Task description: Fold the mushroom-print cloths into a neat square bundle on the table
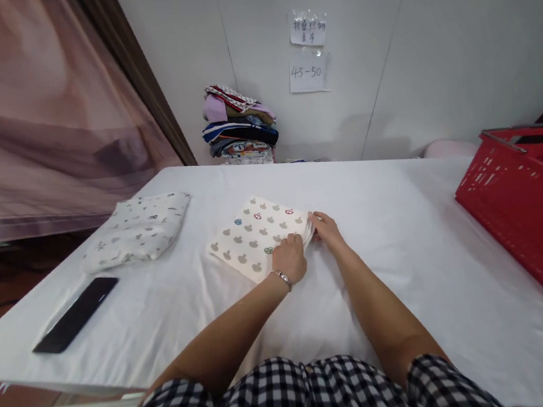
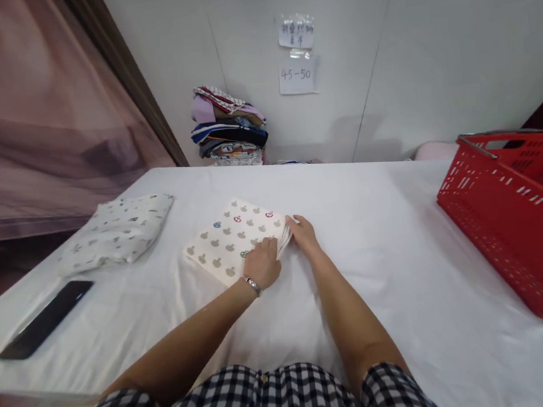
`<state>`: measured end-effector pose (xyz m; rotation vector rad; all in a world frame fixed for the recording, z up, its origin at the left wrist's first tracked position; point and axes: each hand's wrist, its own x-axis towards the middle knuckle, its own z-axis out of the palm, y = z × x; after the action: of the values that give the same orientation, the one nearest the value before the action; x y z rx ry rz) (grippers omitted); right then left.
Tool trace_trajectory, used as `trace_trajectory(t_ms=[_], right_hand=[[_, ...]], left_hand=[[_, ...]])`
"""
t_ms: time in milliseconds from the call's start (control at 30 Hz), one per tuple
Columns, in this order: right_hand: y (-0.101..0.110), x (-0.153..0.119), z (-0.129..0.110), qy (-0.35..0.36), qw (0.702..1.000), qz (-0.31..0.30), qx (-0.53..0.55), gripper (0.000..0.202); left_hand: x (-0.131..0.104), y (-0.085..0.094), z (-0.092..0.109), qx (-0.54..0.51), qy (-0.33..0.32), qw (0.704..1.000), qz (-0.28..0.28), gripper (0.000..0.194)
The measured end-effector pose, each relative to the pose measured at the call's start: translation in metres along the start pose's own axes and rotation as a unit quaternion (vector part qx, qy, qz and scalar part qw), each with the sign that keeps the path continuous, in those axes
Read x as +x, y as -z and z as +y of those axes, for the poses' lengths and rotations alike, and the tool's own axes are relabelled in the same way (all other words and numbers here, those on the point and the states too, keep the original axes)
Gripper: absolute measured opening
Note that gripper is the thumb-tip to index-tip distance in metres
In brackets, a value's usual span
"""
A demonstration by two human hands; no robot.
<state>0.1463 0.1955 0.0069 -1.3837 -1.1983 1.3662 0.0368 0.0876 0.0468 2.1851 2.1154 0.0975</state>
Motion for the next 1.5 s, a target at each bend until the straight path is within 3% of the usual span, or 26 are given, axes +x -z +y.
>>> trace_trajectory(t_ms=[167, 400, 533, 633, 733, 933, 1100, 1367, 1500], right_hand=[[0.0, 0.017, -0.015, 0.01, 0.994, -0.022, -0.111, 0.056], [0.002, 0.024, -0.028, -0.017, 0.991, -0.069, -0.111, 0.017], [-0.004, 0.022, -0.036, -0.023, 0.992, -0.093, -0.077, 0.019], [-0.014, 0.02, -0.043, -0.007, 0.99, -0.139, -0.01, 0.026], [-0.02, 0.02, -0.043, -0.001, 0.982, -0.185, 0.048, 0.033], [0.0, 0.024, -0.024, -0.046, 0.99, -0.131, -0.035, 0.028], [0.016, 0.023, -0.018, -0.06, 0.989, -0.125, -0.05, 0.03], [0.017, 0.023, -0.022, -0.029, 0.982, -0.117, -0.147, 0.026], [0.019, 0.023, -0.023, 0.035, 0.971, -0.101, -0.215, 0.026]], left_hand=[[-0.01, 0.0, -0.003, 0.004, 0.01, 1.0, 0.017, 0.035], [-0.017, -0.001, -0.01, -0.015, 0.012, 1.0, 0.015, 0.024], [-0.021, 0.014, -0.021, -0.016, 0.024, 1.0, 0.006, 0.022], [-0.026, 0.027, -0.031, 0.014, 0.035, 0.999, 0.04, 0.025], [-0.032, 0.024, -0.029, 0.044, 0.018, 0.997, 0.053, 0.026], [-0.032, -0.013, -0.009, 0.025, -0.04, 0.999, 0.018, 0.024], [-0.034, -0.01, -0.014, 0.001, -0.039, 0.999, 0.011, 0.023], [-0.062, -0.004, -0.044, -0.122, -0.117, 0.982, 0.082, 0.023], [-0.079, -0.002, -0.073, -0.184, -0.045, 0.972, 0.137, 0.021]])
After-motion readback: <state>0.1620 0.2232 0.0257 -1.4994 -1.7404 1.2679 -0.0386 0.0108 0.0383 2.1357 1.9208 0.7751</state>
